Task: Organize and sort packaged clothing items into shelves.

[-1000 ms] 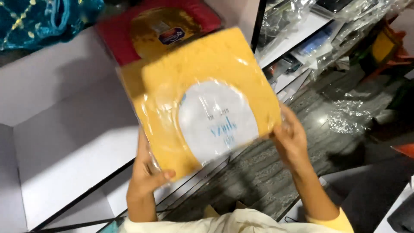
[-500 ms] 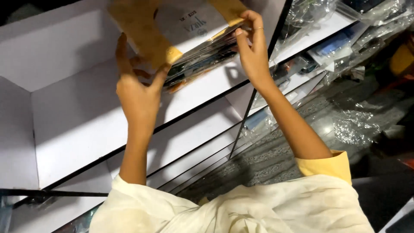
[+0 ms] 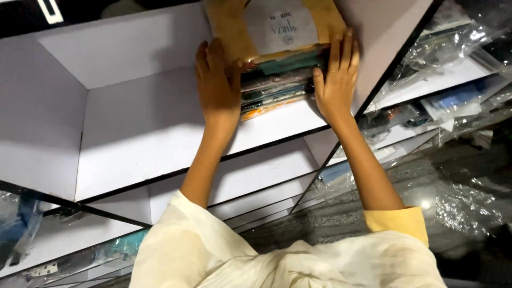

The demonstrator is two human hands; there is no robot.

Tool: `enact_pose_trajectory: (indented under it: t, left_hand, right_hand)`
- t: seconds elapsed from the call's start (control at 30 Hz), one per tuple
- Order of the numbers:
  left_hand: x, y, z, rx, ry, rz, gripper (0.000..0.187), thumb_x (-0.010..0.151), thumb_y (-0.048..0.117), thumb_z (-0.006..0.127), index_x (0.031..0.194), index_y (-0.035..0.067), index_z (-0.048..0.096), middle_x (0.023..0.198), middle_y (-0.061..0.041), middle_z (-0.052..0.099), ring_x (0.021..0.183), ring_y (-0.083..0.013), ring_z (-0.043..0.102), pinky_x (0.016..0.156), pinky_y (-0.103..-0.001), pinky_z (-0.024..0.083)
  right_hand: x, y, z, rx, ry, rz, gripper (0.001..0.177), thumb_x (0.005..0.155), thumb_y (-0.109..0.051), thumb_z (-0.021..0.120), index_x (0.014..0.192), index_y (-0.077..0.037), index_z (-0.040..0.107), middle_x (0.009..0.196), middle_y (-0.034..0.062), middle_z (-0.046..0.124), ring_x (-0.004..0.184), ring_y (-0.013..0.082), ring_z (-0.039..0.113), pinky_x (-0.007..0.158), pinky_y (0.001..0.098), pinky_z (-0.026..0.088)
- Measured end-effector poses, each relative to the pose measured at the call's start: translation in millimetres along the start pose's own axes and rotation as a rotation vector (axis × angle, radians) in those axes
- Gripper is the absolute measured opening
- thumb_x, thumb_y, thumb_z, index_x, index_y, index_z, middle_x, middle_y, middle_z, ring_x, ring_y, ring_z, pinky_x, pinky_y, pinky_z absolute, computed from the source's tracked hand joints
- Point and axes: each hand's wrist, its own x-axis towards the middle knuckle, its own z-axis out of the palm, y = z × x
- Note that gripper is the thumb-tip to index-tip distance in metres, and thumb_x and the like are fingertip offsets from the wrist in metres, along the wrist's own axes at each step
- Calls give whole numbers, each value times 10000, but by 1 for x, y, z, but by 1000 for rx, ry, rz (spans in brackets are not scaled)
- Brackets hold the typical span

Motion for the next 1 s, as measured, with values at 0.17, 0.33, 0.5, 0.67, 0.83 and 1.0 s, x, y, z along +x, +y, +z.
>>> enact_pose_trajectory:
  t: [0.17, 0.33, 0.5, 0.67, 0.83, 1.0]
  left_hand:
    - [-40, 46, -13, 131, -16, -11, 692, 1115, 366, 623, 1644, 59, 299, 1712, -250, 215, 1589, -472, 238, 1268, -643, 283]
    - [-104, 40, 21, 484, -182, 275, 724, 1043, 501, 589, 1640, 201, 314, 1708, -145, 182, 1575, -326, 168, 1205, -709, 208]
    - [-104, 33, 34, 545, -265, 221, 695, 1040, 514, 539, 1631, 198, 358, 1698, -100, 253, 1555, -291, 231, 1168, -692, 239]
    - [-99, 37, 35, 529, -265, 187, 685, 1003, 515, 528, 1595, 201, 385, 1670, -77, 299, 1535, -289, 258, 1176, -716, 259]
    - [-96, 36, 33, 531, -279, 201, 692, 989, 511, 537, 1580, 180, 396, 1659, -106, 287, 1520, -306, 254, 1146, -726, 246]
    - [-115, 34, 15, 311, -343, 316, 602, 1013, 312, 589, 1571, 156, 426, 1656, -164, 357, 1525, -346, 358, 1214, -623, 282]
  right_hand:
    - [-8, 11, 11, 21, 99, -64, 720, 1166, -512, 436, 1711, -108, 193, 1775, 201, 71, 1656, 453, 108, 1323, 565, 181]
    - [-7, 7, 3, 36, 12, -25, 708, 1145, -480, 487, 1709, -127, 247, 1752, 238, 47, 1627, 491, 102, 1340, 604, 183]
    - [-7, 3, 0, 79, 7, -22, 714, 1122, -449, 531, 1701, -132, 259, 1753, 237, 61, 1624, 494, 119, 1333, 607, 181]
    - [-5, -2, -3, 97, -5, -5, 706, 1109, -428, 551, 1695, -146, 275, 1753, 234, 70, 1618, 493, 137, 1328, 606, 182]
    - [-13, -4, -8, 121, 31, -15, 699, 1109, -392, 596, 1675, -106, 302, 1742, 227, 72, 1606, 501, 133, 1321, 591, 184]
    - [-84, -51, -59, 331, 31, 102, 426, 1064, -158, 577, 1468, -48, 501, 1527, 173, 438, 1460, 388, 383, 1241, 509, 308]
